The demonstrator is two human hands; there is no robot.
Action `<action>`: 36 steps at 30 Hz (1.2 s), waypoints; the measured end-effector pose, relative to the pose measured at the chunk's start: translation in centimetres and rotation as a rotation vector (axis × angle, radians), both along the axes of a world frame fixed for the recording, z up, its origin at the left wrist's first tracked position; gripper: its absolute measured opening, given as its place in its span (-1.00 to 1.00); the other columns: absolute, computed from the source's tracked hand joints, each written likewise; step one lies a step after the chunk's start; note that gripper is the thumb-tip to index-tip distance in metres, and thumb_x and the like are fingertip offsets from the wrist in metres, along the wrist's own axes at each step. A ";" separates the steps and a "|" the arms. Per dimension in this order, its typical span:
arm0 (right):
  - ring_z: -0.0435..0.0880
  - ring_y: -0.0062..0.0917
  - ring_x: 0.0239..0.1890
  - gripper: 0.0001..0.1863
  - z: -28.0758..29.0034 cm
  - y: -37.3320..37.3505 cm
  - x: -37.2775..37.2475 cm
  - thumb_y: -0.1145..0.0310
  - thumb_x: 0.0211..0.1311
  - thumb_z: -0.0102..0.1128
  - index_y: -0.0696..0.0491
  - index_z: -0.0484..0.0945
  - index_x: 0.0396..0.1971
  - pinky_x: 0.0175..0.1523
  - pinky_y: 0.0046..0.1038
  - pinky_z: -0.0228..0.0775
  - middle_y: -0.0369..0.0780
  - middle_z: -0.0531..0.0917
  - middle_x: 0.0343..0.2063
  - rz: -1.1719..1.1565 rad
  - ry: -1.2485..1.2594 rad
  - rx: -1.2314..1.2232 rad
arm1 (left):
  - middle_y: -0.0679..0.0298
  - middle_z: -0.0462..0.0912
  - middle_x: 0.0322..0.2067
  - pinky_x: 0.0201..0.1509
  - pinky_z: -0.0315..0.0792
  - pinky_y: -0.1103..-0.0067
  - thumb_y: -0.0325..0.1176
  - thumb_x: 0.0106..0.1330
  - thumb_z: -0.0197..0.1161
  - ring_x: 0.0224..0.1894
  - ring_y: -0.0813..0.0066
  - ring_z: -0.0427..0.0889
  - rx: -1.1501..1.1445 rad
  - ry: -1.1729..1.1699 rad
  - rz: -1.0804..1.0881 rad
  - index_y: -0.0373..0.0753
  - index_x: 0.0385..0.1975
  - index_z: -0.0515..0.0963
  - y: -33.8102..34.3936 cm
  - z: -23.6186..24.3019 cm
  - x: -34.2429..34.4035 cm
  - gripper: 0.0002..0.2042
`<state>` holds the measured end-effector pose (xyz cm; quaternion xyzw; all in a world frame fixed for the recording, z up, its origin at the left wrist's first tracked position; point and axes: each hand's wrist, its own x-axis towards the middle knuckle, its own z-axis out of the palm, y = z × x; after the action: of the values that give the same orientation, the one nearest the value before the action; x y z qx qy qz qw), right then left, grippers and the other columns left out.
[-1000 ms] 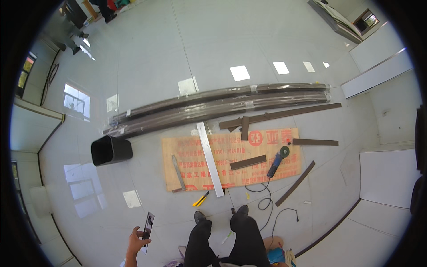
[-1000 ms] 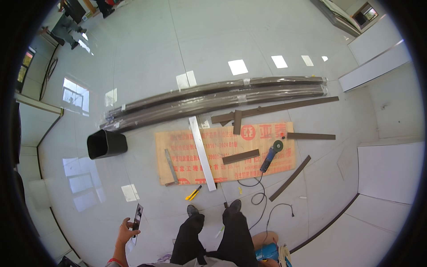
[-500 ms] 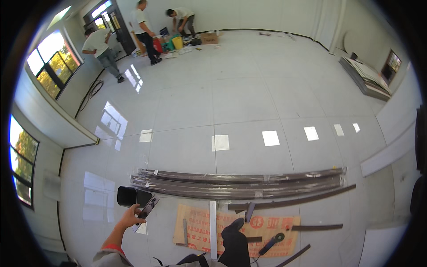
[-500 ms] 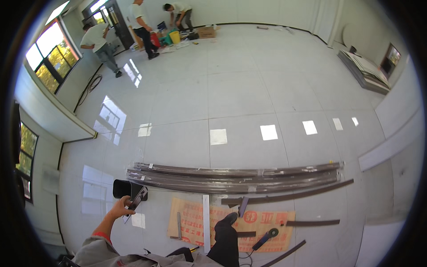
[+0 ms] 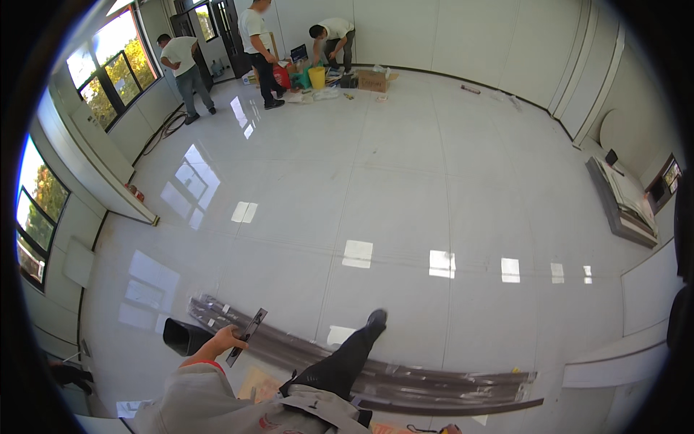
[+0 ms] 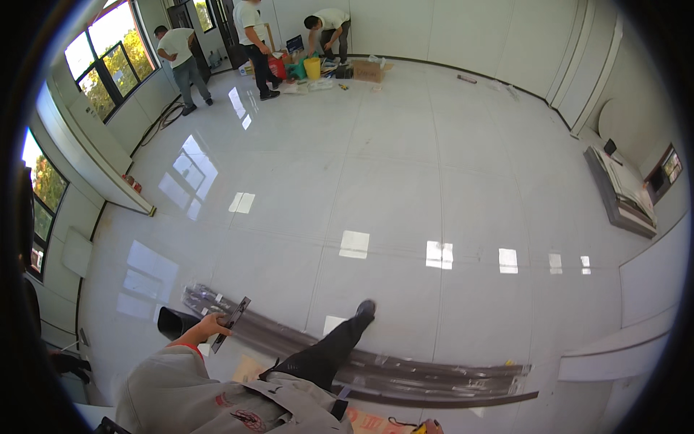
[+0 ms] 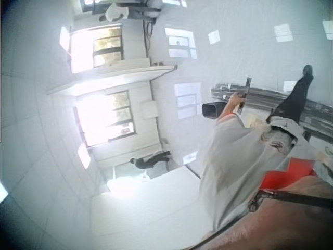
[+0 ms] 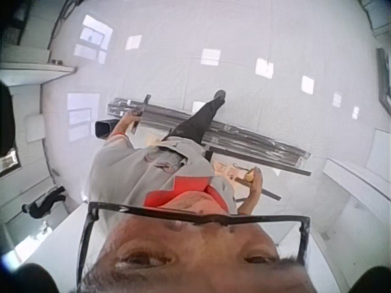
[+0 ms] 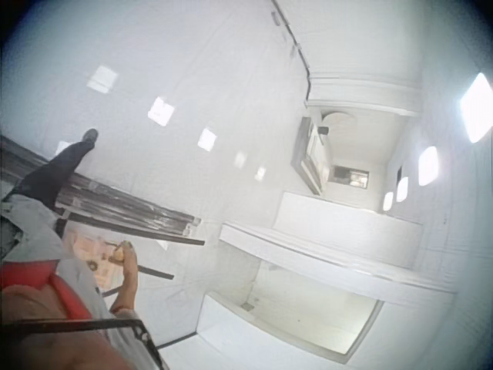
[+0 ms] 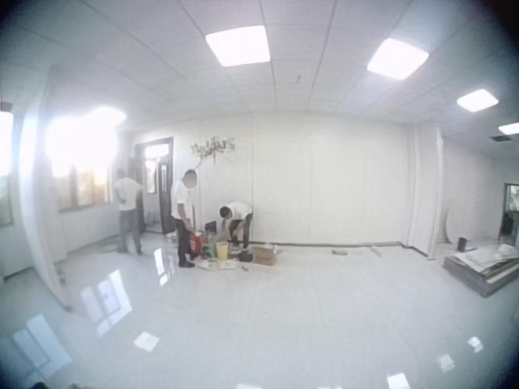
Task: The person measures and cuts metal trim pieces using a tape measure, utility knife, and angle grinder, then fits and secures them along the base of a wall panel. They repeatedly check fit, adjust the trim, and use tools to complete the installation.
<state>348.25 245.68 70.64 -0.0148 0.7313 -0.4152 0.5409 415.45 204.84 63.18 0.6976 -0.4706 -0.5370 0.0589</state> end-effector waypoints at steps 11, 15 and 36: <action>0.63 -0.39 -0.22 -0.61 2.1 -31.6 -24.0 -0.02 0.50 0.02 0.02 0.57 -0.10 -0.15 -0.30 0.53 -0.20 0.66 -0.25 -0.251 -0.111 0.031 | -0.04 0.71 -0.03 0.16 0.53 0.44 -0.19 -0.10 0.65 -0.01 0.23 0.71 -0.195 0.155 -0.506 -0.49 0.37 0.25 -51.5 8.5 -52.6 0.01; 0.64 -0.35 -0.12 -0.58 0.4 -45.5 -34.6 -0.03 0.50 0.02 0.01 0.57 0.00 -0.05 -0.25 0.52 -0.19 0.68 -0.18 -0.145 -0.181 0.079 | -0.01 0.70 -0.01 0.17 0.53 0.43 -0.17 -0.10 0.63 0.00 0.19 0.70 -0.271 0.185 -0.581 -0.43 0.38 0.27 -66.3 12.0 -69.2 0.00; 0.69 -0.51 -0.43 -0.58 1.1 -102.9 -118.0 0.01 0.28 0.35 0.09 0.56 -0.21 -0.40 -0.35 0.66 -0.23 0.66 -0.44 -0.272 0.046 0.183 | -0.04 0.67 -0.14 0.02 0.63 0.37 -0.55 -0.12 0.61 -0.14 0.21 0.74 0.052 0.164 -0.109 -0.63 0.40 0.10 -117.8 3.1 -133.5 0.03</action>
<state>230.26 142.82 71.74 0.1243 0.7734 -0.4159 0.4619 281.94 87.05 66.29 0.6261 -0.4872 -0.6068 0.0498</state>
